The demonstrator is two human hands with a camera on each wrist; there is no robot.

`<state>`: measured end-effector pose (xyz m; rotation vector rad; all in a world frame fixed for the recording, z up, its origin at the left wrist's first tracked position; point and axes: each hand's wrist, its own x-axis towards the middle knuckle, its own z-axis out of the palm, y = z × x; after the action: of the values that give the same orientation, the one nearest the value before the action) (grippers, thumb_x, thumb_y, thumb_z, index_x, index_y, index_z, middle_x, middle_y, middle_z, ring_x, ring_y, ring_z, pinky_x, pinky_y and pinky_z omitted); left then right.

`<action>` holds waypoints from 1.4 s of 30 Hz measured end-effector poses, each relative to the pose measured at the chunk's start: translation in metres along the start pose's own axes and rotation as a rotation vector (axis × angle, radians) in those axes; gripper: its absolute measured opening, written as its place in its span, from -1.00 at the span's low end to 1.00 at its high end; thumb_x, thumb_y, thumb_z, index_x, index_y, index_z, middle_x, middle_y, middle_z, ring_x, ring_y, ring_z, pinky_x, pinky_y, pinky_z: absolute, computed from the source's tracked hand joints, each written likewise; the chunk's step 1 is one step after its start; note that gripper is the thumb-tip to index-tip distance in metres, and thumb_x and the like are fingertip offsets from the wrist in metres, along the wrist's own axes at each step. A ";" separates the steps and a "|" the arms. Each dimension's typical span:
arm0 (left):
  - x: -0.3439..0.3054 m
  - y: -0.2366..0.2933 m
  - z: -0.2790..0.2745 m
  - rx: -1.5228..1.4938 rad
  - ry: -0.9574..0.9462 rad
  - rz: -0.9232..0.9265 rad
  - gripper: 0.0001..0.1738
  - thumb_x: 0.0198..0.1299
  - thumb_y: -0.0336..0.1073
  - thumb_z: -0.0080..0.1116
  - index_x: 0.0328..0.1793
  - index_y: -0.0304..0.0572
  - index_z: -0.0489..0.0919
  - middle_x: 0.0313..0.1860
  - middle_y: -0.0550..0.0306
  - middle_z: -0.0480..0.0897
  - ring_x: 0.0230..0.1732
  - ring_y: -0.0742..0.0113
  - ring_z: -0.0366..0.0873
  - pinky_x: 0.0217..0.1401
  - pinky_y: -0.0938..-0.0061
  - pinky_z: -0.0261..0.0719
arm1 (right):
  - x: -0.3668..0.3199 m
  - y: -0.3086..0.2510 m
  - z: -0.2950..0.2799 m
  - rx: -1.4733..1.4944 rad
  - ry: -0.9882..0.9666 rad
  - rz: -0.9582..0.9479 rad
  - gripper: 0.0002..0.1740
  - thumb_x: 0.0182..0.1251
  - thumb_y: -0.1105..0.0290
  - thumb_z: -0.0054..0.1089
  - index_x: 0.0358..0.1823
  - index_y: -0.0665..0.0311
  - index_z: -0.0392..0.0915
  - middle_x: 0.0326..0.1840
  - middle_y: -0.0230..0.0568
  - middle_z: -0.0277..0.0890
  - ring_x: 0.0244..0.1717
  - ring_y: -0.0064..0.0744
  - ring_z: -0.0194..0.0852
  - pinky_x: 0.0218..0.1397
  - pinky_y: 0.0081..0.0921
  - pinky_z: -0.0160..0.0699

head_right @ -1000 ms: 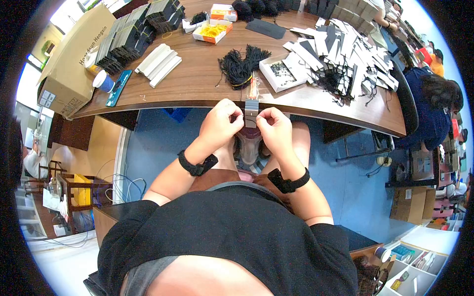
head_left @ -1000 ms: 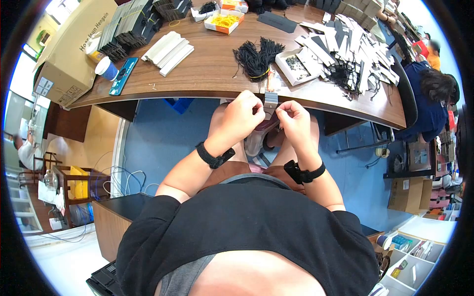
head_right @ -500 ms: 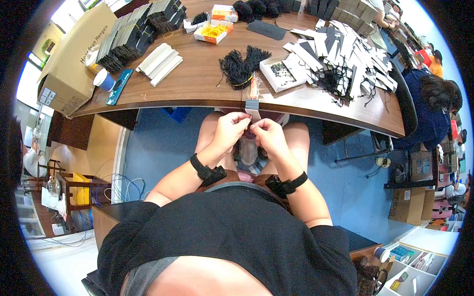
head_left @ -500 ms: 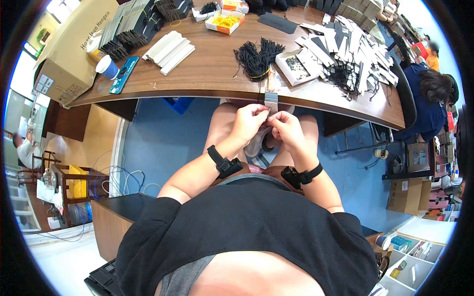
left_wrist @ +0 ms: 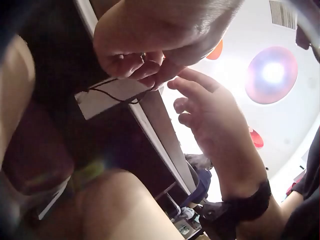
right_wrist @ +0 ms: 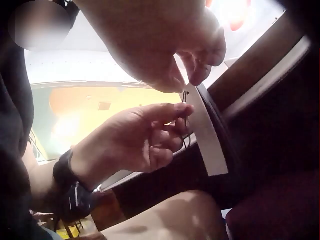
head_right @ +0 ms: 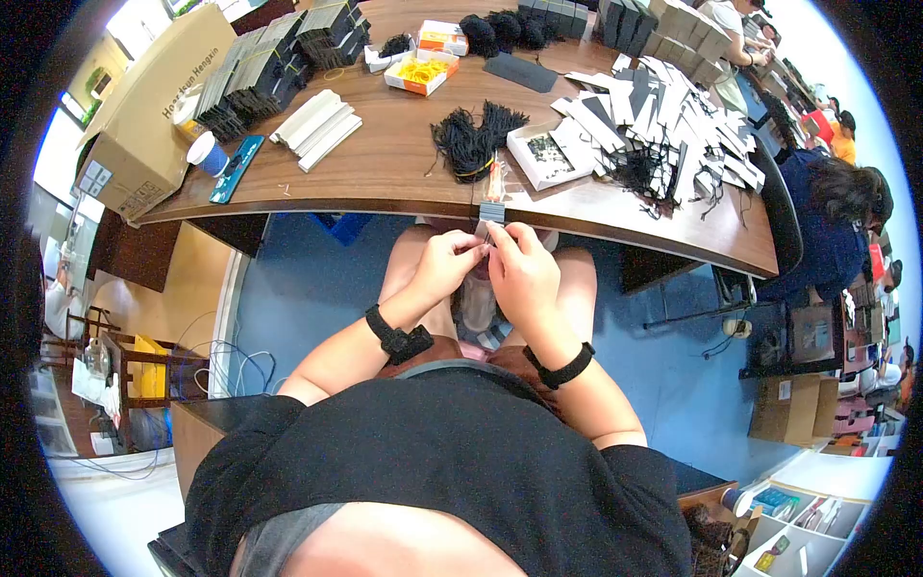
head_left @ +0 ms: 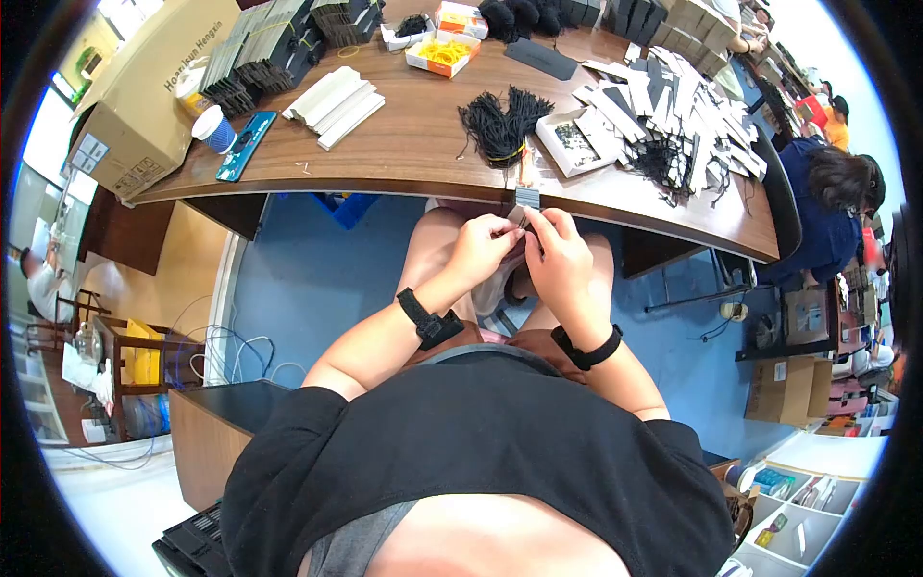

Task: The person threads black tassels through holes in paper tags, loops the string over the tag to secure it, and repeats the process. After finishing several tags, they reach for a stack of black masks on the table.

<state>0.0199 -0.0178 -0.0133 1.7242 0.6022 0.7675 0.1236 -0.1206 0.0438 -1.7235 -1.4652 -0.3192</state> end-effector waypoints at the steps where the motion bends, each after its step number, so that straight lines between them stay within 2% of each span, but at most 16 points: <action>1: 0.000 -0.002 0.000 -0.001 -0.001 0.010 -0.81 0.15 -0.37 0.21 -0.24 -0.41 0.64 -0.35 0.09 0.63 -0.31 0.45 0.54 -0.24 0.55 0.49 | -0.002 0.000 0.002 0.012 0.005 0.017 -0.69 0.03 0.54 0.21 -0.13 0.19 0.60 -0.20 -0.20 0.49 -0.30 -0.20 0.55 -0.29 -0.39 0.55; 5: -0.001 0.001 -0.003 0.092 -0.025 0.047 -0.82 0.14 -0.38 0.22 -0.25 -0.41 0.63 -0.35 0.10 0.63 -0.32 0.45 0.54 -0.26 0.55 0.50 | 0.001 -0.002 0.002 -0.019 0.004 0.023 -0.69 0.02 0.55 0.21 -0.13 0.20 0.60 -0.19 -0.16 0.48 -0.31 -0.17 0.54 -0.30 -0.36 0.54; 14: 0.001 -0.012 0.001 0.036 -0.013 -0.005 -0.81 0.12 -0.37 0.24 -0.26 -0.43 0.62 -0.37 0.11 0.62 -0.39 0.47 0.53 -0.32 0.54 0.52 | 0.004 -0.003 0.001 -0.007 0.062 -0.016 -0.78 0.01 0.55 0.22 -0.24 0.25 0.60 -0.23 -0.18 0.48 -0.36 -0.15 0.52 -0.32 -0.34 0.51; 17: -0.002 -0.009 0.000 0.086 0.002 0.070 -0.81 0.14 -0.37 0.23 -0.25 -0.42 0.62 -0.38 0.11 0.63 -0.37 0.47 0.54 -0.28 0.55 0.52 | 0.005 0.005 0.005 0.010 0.062 -0.085 -0.79 0.03 0.54 0.23 -0.24 0.25 0.57 -0.28 -0.21 0.49 -0.39 -0.20 0.52 -0.35 -0.38 0.50; 20: -0.004 -0.001 -0.003 -0.035 -0.033 -0.060 -0.81 0.15 -0.38 0.21 -0.23 -0.42 0.62 -0.36 0.13 0.65 -0.34 0.49 0.54 -0.23 0.57 0.52 | 0.003 -0.001 0.008 0.135 -0.014 0.232 -0.78 0.05 0.51 0.25 -0.22 0.24 0.53 -0.33 -0.24 0.49 -0.45 -0.30 0.49 -0.39 -0.44 0.48; 23: -0.005 -0.004 -0.005 -0.054 -0.068 -0.086 -0.81 0.16 -0.38 0.19 -0.21 -0.42 0.63 -0.32 0.14 0.67 -0.31 0.51 0.54 -0.19 0.58 0.52 | 0.001 0.003 0.011 0.199 -0.053 0.323 -0.74 0.06 0.49 0.27 -0.18 0.23 0.50 -0.30 -0.27 0.48 -0.49 -0.37 0.45 -0.41 -0.49 0.46; 26: -0.006 -0.005 -0.005 -0.110 -0.100 -0.114 -0.81 0.17 -0.39 0.19 -0.19 -0.42 0.63 -0.31 0.16 0.67 -0.30 0.53 0.54 -0.20 0.58 0.52 | 0.002 0.008 0.011 0.117 -0.016 0.248 -0.74 0.05 0.49 0.28 -0.19 0.22 0.50 -0.29 -0.30 0.47 -0.52 -0.39 0.40 -0.41 -0.51 0.46; 29: -0.007 -0.008 -0.006 -0.124 -0.113 -0.130 -0.81 0.17 -0.39 0.18 -0.19 -0.42 0.63 -0.31 0.16 0.67 -0.30 0.53 0.54 -0.19 0.59 0.52 | 0.002 0.008 0.009 0.122 -0.073 0.274 -0.75 0.05 0.48 0.28 -0.20 0.21 0.50 -0.26 -0.29 0.48 -0.47 -0.35 0.46 -0.39 -0.46 0.47; 32: -0.009 0.002 -0.009 -0.200 -0.121 -0.152 -0.81 0.17 -0.39 0.19 -0.19 -0.42 0.63 -0.33 0.17 0.67 -0.30 0.53 0.54 -0.19 0.60 0.52 | 0.003 0.003 0.008 0.082 -0.006 0.250 -0.77 0.05 0.47 0.27 -0.22 0.20 0.50 -0.25 -0.27 0.49 -0.39 -0.27 0.52 -0.36 -0.40 0.49; 35: -0.010 0.006 -0.011 -0.167 -0.130 -0.163 -0.82 0.18 -0.40 0.18 -0.20 -0.42 0.63 -0.33 0.17 0.67 -0.30 0.53 0.54 -0.20 0.60 0.52 | 0.003 0.001 0.007 0.088 -0.044 0.258 -0.80 0.06 0.47 0.26 -0.25 0.20 0.52 -0.25 -0.23 0.49 -0.34 -0.19 0.55 -0.33 -0.34 0.50; 42: -0.010 0.005 -0.011 -0.226 -0.159 -0.177 -0.83 0.19 -0.40 0.15 -0.20 -0.41 0.64 -0.35 0.18 0.66 -0.32 0.52 0.54 -0.22 0.59 0.52 | 0.002 0.003 0.009 -0.006 0.070 -0.008 -0.86 0.05 0.49 0.26 -0.33 0.21 0.53 -0.33 -0.22 0.49 -0.41 -0.12 0.52 -0.37 -0.33 0.50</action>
<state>0.0056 -0.0194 -0.0084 1.4863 0.5299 0.5460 0.1240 -0.1126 0.0383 -1.6952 -1.4220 -0.3846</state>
